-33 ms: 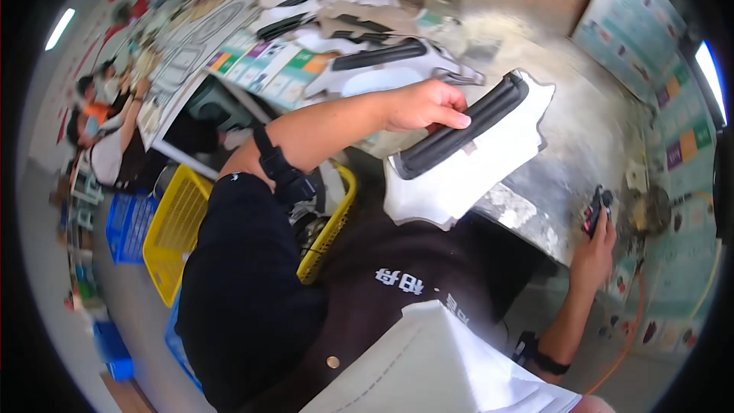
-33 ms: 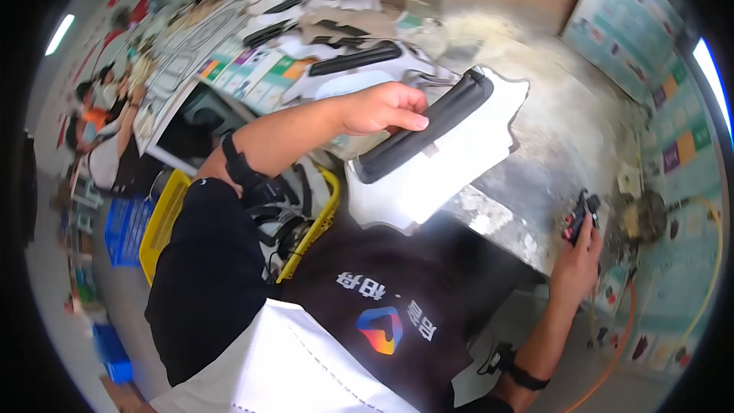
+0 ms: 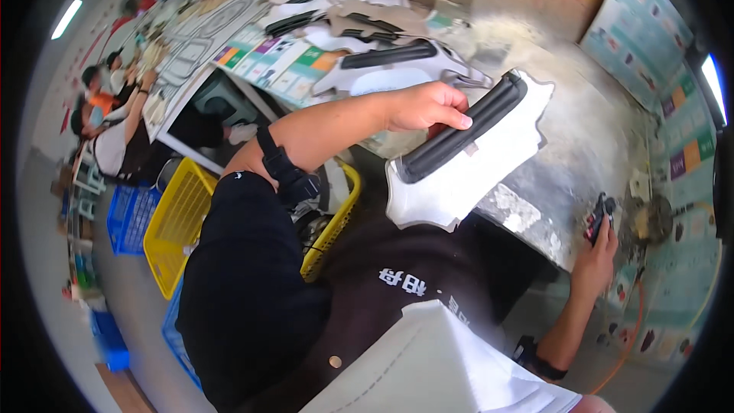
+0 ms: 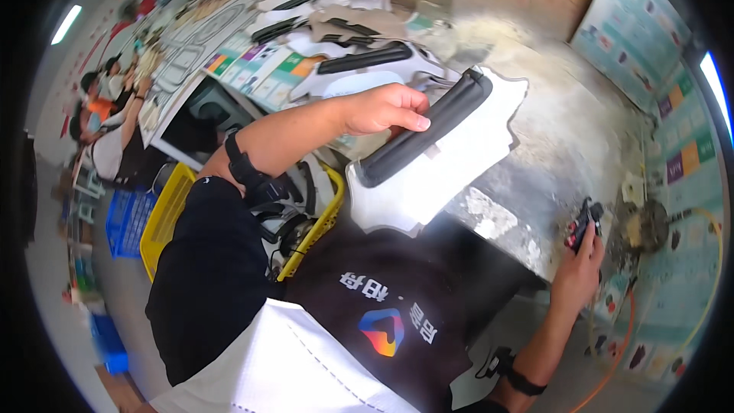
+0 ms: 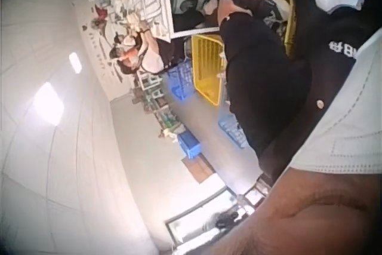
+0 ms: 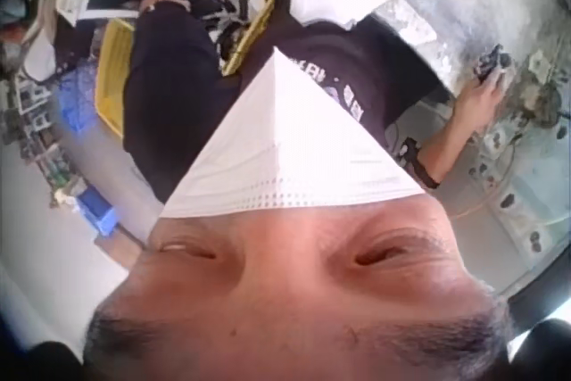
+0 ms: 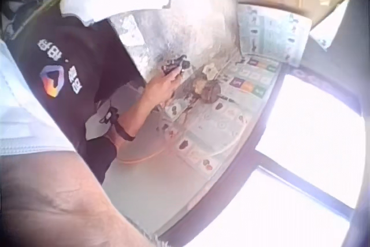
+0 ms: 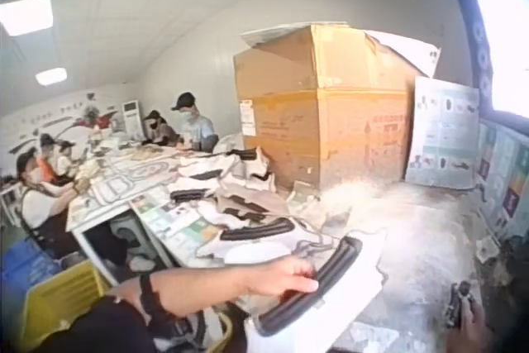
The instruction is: The recorder uses a spray gun to apply adhesive to white shoe upper components.
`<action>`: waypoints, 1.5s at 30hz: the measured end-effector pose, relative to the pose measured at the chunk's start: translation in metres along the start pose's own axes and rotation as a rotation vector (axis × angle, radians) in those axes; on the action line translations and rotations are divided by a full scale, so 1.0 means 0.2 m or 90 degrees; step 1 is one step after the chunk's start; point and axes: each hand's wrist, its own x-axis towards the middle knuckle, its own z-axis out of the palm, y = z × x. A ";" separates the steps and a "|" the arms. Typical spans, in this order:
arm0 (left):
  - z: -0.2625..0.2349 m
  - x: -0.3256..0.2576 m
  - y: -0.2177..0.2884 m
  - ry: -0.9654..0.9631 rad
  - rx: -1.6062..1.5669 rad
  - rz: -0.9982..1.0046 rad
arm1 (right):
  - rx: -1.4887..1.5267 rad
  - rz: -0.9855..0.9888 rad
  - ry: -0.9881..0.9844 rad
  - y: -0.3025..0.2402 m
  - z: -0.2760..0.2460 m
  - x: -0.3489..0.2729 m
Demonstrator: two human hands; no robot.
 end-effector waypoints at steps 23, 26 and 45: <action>-1.00 -0.61 -0.49 0.646 0.395 -0.023 | -0.002 0.014 0.003 -0.10 -0.03 0.07; -0.72 -0.37 -0.37 0.512 0.816 -0.037 | 0.000 0.001 0.017 -0.09 -0.03 0.05; -0.06 0.40 0.27 0.085 0.314 0.151 | -0.023 0.069 0.052 -0.06 -0.01 0.05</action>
